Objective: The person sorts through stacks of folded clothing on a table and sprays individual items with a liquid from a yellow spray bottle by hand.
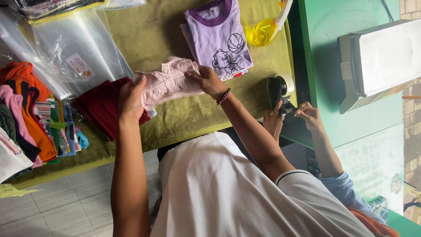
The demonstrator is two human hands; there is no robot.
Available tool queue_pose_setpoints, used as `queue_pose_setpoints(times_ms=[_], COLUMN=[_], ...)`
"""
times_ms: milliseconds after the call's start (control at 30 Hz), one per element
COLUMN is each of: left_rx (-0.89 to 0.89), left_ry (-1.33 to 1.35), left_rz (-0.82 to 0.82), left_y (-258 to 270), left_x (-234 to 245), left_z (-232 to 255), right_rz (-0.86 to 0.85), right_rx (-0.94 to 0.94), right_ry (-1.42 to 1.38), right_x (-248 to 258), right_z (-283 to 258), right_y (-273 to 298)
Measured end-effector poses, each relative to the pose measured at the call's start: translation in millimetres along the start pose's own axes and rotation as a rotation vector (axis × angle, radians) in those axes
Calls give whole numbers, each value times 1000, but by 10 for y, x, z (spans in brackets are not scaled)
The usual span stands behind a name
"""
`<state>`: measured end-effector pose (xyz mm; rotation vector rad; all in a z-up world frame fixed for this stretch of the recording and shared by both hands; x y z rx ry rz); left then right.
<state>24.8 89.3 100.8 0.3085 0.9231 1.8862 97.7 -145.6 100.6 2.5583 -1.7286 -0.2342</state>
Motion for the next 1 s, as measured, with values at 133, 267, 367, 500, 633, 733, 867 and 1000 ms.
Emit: queue_pose_setpoints(times_ms=[133,267,367,500,633,733,867,1000], left_rx=[-163,-81,41,99,62,-1,-96,-86], left_ry=[-188,-306,-253,-340,-331,-403,-413,-470], left_rz=[-57,-22,39,94,93,121,146,96], left_y=[357,304,98,111,-33,-146,-280,-92], left_x=[83,273,542,588,566,590,524,530], left_z=[141,-634,-1637,-1968,-1926,-1942,-1971,-1938], right_rz=[-90,-176,-201,-189,-206,-215,-111,35], right_rx=[161,141,-12,-175,-183,-88,-81,-179], right_ry=[165,359,411,420,384,599,792,592], right_x=[33,204,313,458,407,329,384,369], right_z=[-324,331,1148,1774,1849,1689,1912,1722], right_y=[99,448,881,1210,1096,1056,1026,1188])
Point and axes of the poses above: each hand's wrist, its own y-axis away from the middle knuckle, its own x-axis out of the back of the hand, z = x × y, the point moved 6 cm from there along -y, towards the middle knuckle, and after that the axes turned 13 degrees about x, right-handed, at the moved point
